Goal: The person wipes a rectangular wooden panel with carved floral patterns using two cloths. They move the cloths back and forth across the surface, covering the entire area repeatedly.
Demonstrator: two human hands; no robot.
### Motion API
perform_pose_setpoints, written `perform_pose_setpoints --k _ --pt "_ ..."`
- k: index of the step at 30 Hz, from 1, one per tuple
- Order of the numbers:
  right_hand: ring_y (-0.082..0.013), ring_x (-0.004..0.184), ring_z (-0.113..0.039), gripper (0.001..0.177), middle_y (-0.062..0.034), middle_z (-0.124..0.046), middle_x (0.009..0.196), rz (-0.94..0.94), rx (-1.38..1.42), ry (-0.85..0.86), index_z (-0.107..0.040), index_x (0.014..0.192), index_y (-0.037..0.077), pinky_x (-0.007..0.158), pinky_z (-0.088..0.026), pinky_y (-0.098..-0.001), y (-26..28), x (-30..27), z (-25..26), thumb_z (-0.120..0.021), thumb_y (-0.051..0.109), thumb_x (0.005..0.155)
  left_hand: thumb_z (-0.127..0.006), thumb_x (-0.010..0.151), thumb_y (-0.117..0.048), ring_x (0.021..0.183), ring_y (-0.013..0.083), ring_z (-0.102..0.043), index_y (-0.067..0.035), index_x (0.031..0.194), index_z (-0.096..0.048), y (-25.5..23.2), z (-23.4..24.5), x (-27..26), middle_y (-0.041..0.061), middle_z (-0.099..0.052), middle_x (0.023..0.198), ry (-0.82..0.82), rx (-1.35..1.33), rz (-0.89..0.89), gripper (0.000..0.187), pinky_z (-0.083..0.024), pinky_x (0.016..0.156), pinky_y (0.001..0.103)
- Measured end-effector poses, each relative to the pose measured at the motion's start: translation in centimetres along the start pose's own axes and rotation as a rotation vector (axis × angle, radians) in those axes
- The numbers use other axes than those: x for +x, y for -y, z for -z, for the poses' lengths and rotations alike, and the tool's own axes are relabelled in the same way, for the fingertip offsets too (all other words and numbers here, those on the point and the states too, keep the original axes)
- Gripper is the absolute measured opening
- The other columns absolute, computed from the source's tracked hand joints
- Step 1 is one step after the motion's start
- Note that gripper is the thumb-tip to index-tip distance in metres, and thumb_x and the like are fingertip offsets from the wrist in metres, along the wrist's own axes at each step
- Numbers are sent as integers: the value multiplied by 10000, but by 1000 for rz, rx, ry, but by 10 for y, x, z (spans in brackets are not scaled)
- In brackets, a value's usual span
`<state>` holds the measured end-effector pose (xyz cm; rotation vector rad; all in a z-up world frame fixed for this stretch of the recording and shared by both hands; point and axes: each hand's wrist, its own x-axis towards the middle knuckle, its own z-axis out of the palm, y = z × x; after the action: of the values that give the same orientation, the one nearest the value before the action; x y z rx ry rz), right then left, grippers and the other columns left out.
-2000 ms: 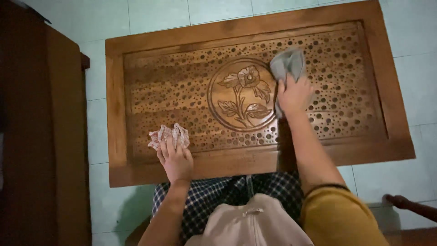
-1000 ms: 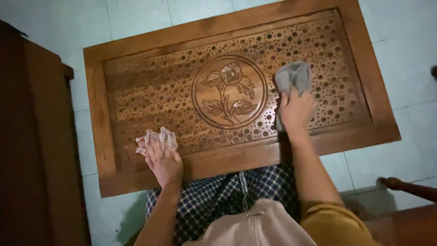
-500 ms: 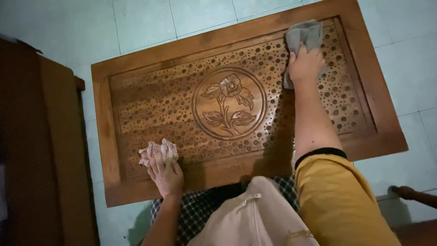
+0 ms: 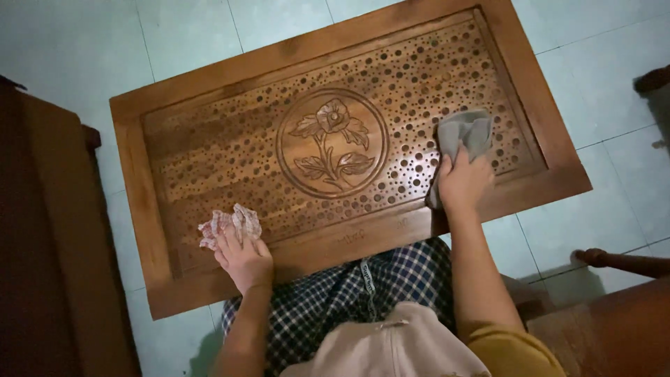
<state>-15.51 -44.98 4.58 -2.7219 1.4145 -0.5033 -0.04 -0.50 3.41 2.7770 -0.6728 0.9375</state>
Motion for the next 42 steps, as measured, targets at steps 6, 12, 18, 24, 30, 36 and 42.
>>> perform_pose_setpoints --k 6,12,18,24,30,36,42 --pt "-399 963 -620 362 -230 -597 964 11 -108 -143 -735 1217 92 826 -423 -508 -5 99 -55 -690 406 1043 -623 913 -216 1325 374 -546 -91 1175 -738 7 -14 -15 90 -603 1417 118 37 61 312 -430 972 496" --pt "-448 1069 -573 381 -272 -582 1053 2 -32 -135 -712 1281 77 878 -389 -555 -29 211 -116 -625 398 1095 -649 889 -226 1320 365 -568 -126 898 -781 12 -19 -10 78 -624 1370 164 80 68 166 -455 940 483" --pt "-447 1081 -527 462 -275 -570 1186 -13 -166 99 -652 1319 130 871 -403 -562 -39 238 -124 -432 484 1122 -527 974 -220 1437 422 -437 -1 1150 -765 8 -12 -11 121 -519 1505 378 44 157 368 -380 1091 601" --pt "-462 900 -579 446 -277 -609 1000 110 -73 -11 -706 1302 77 753 -436 -563 -48 175 -89 -554 432 1079 -478 953 -196 1460 473 -395 19 1320 -671 -2 0 -2 202 -544 1476 415 -61 239 468 -322 1132 636" --pt "-499 956 -597 494 -305 -628 1065 -20 -125 130 -671 1340 93 773 -467 -606 -41 48 -10 -511 458 1048 -327 1029 -374 1552 368 -171 -63 1529 -435 -6 13 12 134 -335 1640 686 -164 448 598 -92 1266 536" --pt "-468 880 -612 438 -268 -632 1011 -31 -221 58 -710 1326 175 775 -480 -563 -76 -2 -25 -554 476 1049 -321 1058 -305 1524 418 -247 -70 1319 -679 -2 9 7 152 -408 1607 636 -67 306 502 -177 1234 582" --pt "-499 865 -600 383 -277 -599 986 -19 -156 -44 -746 1305 186 654 -498 -638 -55 71 -3 -614 426 1038 -580 905 -134 1346 463 -509 -6 892 -720 -5 12 8 171 -590 1391 293 -8 110 190 -400 1045 589"
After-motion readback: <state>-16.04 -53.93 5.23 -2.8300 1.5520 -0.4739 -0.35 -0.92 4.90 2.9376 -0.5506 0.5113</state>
